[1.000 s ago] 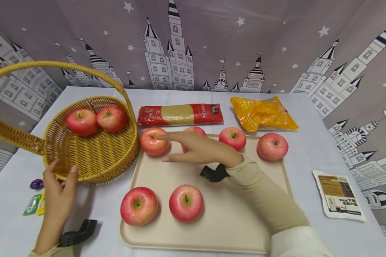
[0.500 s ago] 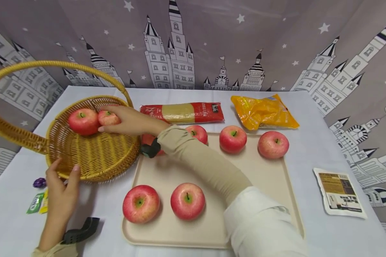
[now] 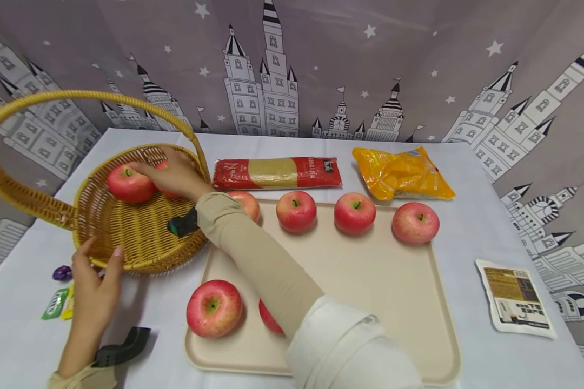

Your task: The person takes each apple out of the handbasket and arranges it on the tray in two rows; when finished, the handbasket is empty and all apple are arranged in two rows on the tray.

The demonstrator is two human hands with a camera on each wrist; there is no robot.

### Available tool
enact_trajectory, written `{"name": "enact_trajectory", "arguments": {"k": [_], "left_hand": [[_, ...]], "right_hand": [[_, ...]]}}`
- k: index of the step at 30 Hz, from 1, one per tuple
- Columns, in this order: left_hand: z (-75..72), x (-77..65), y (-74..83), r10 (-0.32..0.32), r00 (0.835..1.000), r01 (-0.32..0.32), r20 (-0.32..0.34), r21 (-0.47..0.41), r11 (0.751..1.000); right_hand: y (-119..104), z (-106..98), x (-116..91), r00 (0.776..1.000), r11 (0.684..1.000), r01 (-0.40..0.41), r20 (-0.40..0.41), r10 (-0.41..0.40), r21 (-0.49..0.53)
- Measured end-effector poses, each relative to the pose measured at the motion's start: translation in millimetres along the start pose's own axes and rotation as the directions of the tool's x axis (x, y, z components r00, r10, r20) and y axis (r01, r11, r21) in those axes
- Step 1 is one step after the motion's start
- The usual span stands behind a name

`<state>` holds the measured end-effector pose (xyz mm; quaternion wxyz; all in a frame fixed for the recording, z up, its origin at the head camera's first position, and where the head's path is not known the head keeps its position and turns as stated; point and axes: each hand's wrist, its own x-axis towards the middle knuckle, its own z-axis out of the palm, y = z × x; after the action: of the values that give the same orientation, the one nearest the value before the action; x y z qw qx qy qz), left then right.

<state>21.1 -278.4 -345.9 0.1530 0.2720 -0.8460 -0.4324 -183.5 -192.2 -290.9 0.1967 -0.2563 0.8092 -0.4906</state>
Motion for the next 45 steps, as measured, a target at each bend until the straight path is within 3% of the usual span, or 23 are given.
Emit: {"name": "enact_trajectory", "arguments": {"k": [3, 8, 16, 22, 36, 45], "left_hand": [[-0.2, 0.4, 0.4, -0.001, 1.000, 0.001, 0.006, 0.005, 1.000], [-0.2, -0.2, 0.8, 0.001, 1.000, -0.001, 0.000, 0.003, 1.000], [0.4, 0.7, 0.5, -0.002, 1.000, 0.002, 0.003, 0.005, 1.000], [-0.9, -0.6, -0.1, -0.004, 1.000, 0.004, -0.002, 0.009, 1.000], [0.3, -0.5, 0.9, 0.015, 1.000, -0.015, -0.003, 0.004, 1.000], [-2.2, -0.2, -0.5, 0.004, 1.000, -0.004, -0.004, 0.011, 1.000]], "right_hand": [[11.6, 2.6, 1.4, 0.999, 0.999, -0.036, 0.034, 0.037, -0.033], [19.6, 4.0, 0.7, 0.994, 0.995, -0.019, 0.107, 0.030, -0.099], [21.9, 2.9, -2.0, 0.968, 0.983, 0.066, 0.248, -0.021, -0.174], [20.9, 5.4, -4.6, 0.958, 0.960, 0.122, 0.284, -0.047, -0.251], [17.6, -4.3, -11.3, 0.949, 0.980, 0.126, 0.305, -0.073, -0.157], [0.9, -41.5, -40.2, 0.927, 0.973, 0.180, 0.355, -0.120, -0.141]]}}
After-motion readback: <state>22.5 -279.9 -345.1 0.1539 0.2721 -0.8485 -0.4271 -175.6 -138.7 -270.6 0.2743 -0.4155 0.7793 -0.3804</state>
